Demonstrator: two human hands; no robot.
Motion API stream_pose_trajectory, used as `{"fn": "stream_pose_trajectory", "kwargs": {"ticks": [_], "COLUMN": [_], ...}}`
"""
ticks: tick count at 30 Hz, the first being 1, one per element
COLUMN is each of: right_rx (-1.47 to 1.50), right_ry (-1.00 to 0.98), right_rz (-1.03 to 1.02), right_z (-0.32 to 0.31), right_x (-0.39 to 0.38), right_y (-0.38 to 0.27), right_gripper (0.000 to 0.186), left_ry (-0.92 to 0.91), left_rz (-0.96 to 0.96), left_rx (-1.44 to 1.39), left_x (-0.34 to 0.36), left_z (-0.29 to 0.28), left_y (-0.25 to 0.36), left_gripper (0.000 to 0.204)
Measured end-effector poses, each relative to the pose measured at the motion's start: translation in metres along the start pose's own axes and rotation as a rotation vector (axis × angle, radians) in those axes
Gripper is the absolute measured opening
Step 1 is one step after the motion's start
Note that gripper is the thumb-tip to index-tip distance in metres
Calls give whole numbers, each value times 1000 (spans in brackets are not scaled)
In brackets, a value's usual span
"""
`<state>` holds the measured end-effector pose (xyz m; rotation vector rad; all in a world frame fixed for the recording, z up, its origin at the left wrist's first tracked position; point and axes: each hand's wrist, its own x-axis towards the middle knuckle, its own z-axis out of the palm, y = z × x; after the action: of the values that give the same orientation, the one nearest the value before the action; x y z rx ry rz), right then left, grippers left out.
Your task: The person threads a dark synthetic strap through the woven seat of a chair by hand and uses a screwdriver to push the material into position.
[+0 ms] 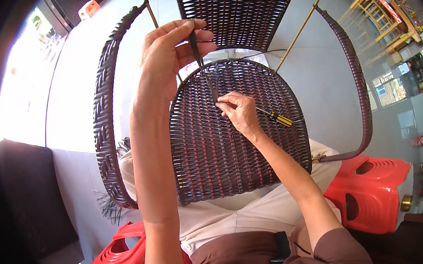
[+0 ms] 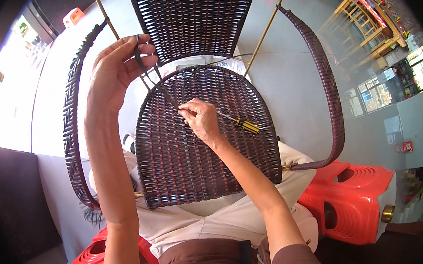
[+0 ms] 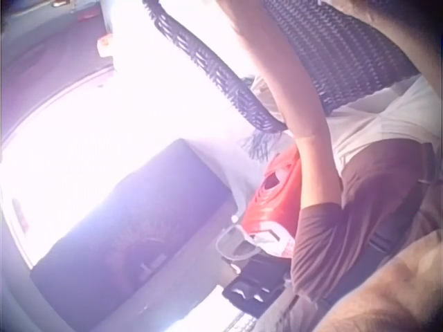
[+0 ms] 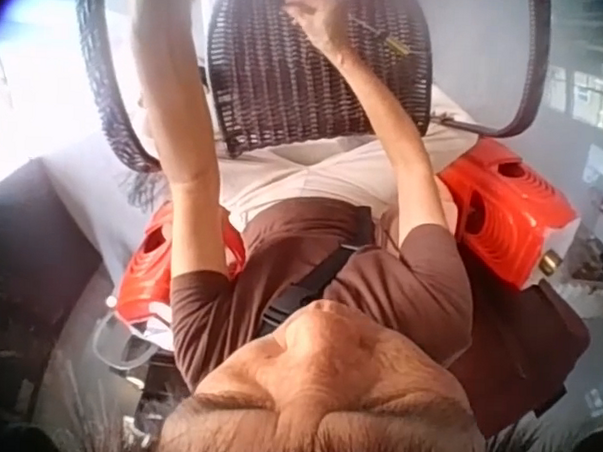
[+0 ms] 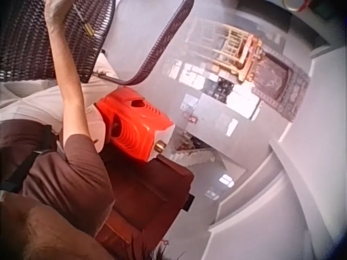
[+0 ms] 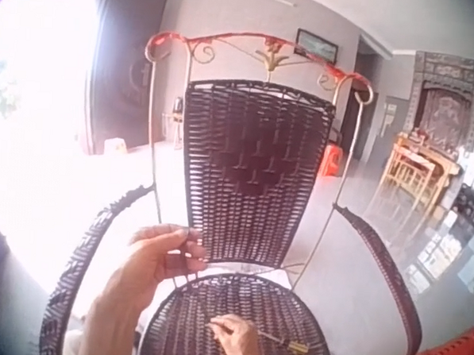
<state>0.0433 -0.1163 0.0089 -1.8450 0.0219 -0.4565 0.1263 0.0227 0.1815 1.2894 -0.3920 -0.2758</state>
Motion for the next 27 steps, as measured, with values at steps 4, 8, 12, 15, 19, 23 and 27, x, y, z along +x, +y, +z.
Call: {"fn": "stream_pose_trajectory", "kwargs": {"ticks": [4, 8, 12, 15, 19, 23, 27], "right_rx": [118, 219, 231, 276, 362, 364, 405], "right_ry": [-110, -156, -156, -137, -115, -96, -33], "right_rz": [9, 48, 41, 40, 116, 92, 90], "right_z": [0, -1, -1, -2, -5, -9, -7], "right_x": [-1, 0, 5, 4, 2, 2, -1], "right_y": [-16, -37, -49, -57, -79, -98, -101], "right_gripper": [3, 7, 6, 6, 5, 5, 6], "left_ry": [0, -4, -15, -24, -43, -32, -39], "left_rz": [-43, -47, -71, -68, -75, -101, -110], "left_rx": [-8, -33, -52, -47, -44, -26, -40], "left_x": [0, 2, 1, 2, -4, -14, -22], "left_z": [2, 2, 5, 4, 4, 8, 7], "left_y": [3, 1, 0, 1, 1, -5, -13], "left_gripper": [23, 23, 22, 22, 26, 30, 31]}}
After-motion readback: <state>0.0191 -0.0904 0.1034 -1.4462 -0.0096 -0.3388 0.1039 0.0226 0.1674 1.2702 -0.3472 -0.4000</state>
